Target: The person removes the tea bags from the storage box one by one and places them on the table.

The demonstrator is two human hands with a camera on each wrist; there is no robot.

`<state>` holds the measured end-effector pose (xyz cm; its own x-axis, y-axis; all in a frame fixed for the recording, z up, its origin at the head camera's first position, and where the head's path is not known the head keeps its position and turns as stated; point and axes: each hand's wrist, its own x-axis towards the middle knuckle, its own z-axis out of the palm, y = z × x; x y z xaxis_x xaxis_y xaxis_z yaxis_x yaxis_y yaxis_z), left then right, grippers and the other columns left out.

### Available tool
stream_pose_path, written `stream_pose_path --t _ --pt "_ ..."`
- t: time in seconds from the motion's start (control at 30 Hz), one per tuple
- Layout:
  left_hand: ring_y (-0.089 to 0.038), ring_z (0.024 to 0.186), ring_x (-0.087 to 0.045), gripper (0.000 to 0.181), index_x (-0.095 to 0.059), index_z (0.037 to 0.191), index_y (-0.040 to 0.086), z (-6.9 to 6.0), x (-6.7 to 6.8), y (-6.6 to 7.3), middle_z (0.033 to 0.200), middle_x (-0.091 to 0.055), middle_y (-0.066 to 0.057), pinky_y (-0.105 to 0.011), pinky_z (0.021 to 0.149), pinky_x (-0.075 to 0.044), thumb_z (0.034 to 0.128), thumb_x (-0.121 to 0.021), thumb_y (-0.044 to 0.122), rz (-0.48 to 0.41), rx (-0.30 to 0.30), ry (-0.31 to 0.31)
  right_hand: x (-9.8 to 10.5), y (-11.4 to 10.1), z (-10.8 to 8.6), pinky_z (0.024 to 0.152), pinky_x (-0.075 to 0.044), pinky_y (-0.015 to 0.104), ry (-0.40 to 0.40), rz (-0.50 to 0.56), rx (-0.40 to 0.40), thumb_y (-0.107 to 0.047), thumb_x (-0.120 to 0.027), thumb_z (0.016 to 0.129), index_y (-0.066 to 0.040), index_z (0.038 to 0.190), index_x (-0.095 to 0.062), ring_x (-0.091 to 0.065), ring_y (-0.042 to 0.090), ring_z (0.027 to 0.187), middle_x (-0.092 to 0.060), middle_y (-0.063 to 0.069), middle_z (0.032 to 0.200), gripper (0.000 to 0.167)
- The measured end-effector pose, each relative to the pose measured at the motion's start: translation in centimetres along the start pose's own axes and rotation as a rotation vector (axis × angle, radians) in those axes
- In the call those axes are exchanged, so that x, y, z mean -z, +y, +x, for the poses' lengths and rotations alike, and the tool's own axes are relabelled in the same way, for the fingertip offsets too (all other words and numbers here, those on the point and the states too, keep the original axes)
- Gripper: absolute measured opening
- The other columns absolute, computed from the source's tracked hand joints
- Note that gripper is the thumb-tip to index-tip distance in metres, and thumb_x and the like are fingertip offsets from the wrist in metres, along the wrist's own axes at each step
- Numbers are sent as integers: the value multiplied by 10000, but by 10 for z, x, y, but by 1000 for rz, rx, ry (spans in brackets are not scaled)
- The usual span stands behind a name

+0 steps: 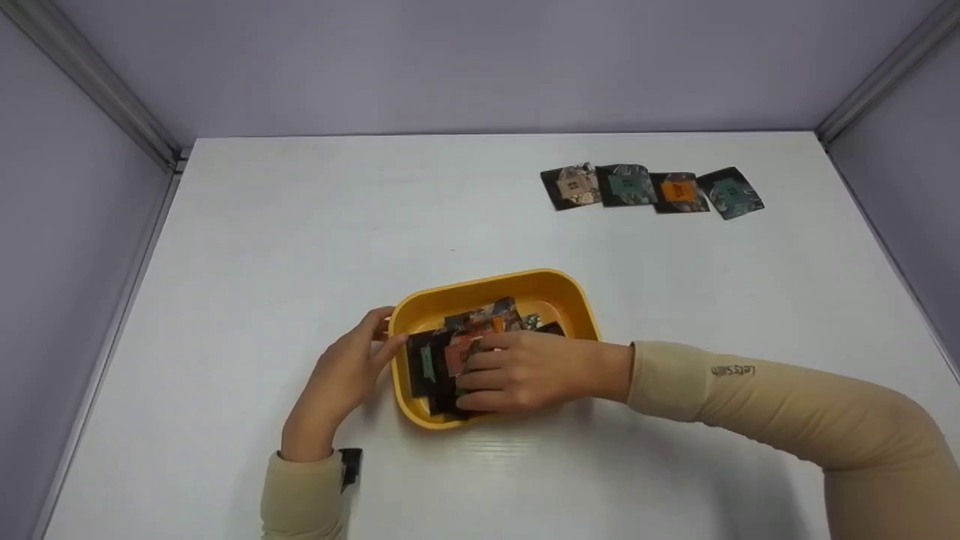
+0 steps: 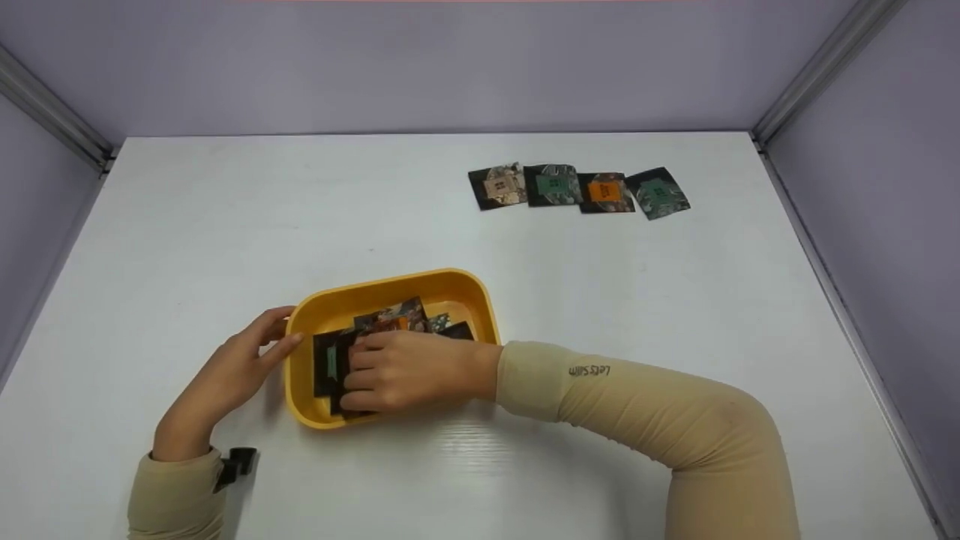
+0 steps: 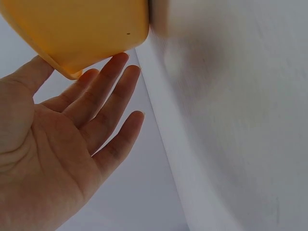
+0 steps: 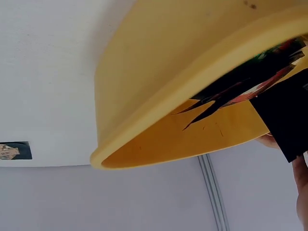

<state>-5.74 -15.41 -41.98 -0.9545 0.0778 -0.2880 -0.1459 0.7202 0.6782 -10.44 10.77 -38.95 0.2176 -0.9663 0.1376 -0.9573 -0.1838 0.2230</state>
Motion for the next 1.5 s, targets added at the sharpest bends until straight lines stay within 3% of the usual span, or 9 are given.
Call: stream_pose_path --t 0.17,0.43,0.7,0.83,1.07,1.23,1.37,1.5 --pt "-356 1269 -510 525 -391 1491 142 1 2 0 1355 -571 -151 -570 1067 -390 1040 -508 384 1 4 -3 2 -2 1 970 -500 331 89 -22 41 -172 -594 1006 -149 1190 -671 -634 181 1084 -697 5 1180 201" --pt "-360 1277 -500 521 -394 1490 142 2 3 1 1356 -571 -146 -576 1072 -380 1040 -512 377 -1 2 -3 7 -2 -7 904 -523 326 112 -51 12 -192 -608 1001 -145 1223 -665 -629 185 1036 -696 8 1165 234" --pt "-352 1257 -518 525 -387 1495 136 2 1 1 1348 -576 -144 -561 1060 -401 1040 -516 365 7 -8 -1 14 2 -20 803 -516 314 181 -110 -122 -241 -484 1056 -136 1238 -670 -636 190 983 -699 8 1151 280" --pt "-353 1257 -518 520 -391 1493 137 2 0 0 1336 -584 -141 -569 1060 -396 1041 -515 362 7 -19 4 17 4 -28 790 -514 324 209 -134 -178 -170 -428 1066 -119 1251 -667 -627 211 961 -693 32 1157 307" --pt "-346 1255 -521 530 -387 1494 134 1 -1 0 1341 -581 -141 -561 1060 -400 1041 -510 379 2 -7 5 16 10 -43 808 -535 332 265 -135 -299 -75 -528 1027 -89 1234 -675 -633 229 958 -696 61 1151 254" --pt "-345 1259 -519 526 -389 1494 149 1 -2 1 1347 -578 -138 -561 1060 -401 1039 -511 383 -6 0 0 20 17 -56 740 -552 352 320 -119 -413 -62 -652 945 -80 1219 -676 -642 251 914 -709 75 1119 276" --pt "-341 1253 -523 525 -389 1497 163 0 -2 1 1352 -575 -132 -558 1056 -407 1039 -510 390 -10 9 -4 26 22 -68 722 -555 368 323 -139 -498 -33 -757 848 -85 1211 -679 -649 261 879 -719 81 1083 376" --pt "-339 1240 -530 522 -389 1496 163 -1 -1 0 1348 -575 -134 -557 1050 -413 1040 -507 388 -9 11 -3 26 29 -79 729 -563 384 318 -168 -571 -36 -758 854 -77 1183 -700 -657 283 878 -724 98 1066 337"
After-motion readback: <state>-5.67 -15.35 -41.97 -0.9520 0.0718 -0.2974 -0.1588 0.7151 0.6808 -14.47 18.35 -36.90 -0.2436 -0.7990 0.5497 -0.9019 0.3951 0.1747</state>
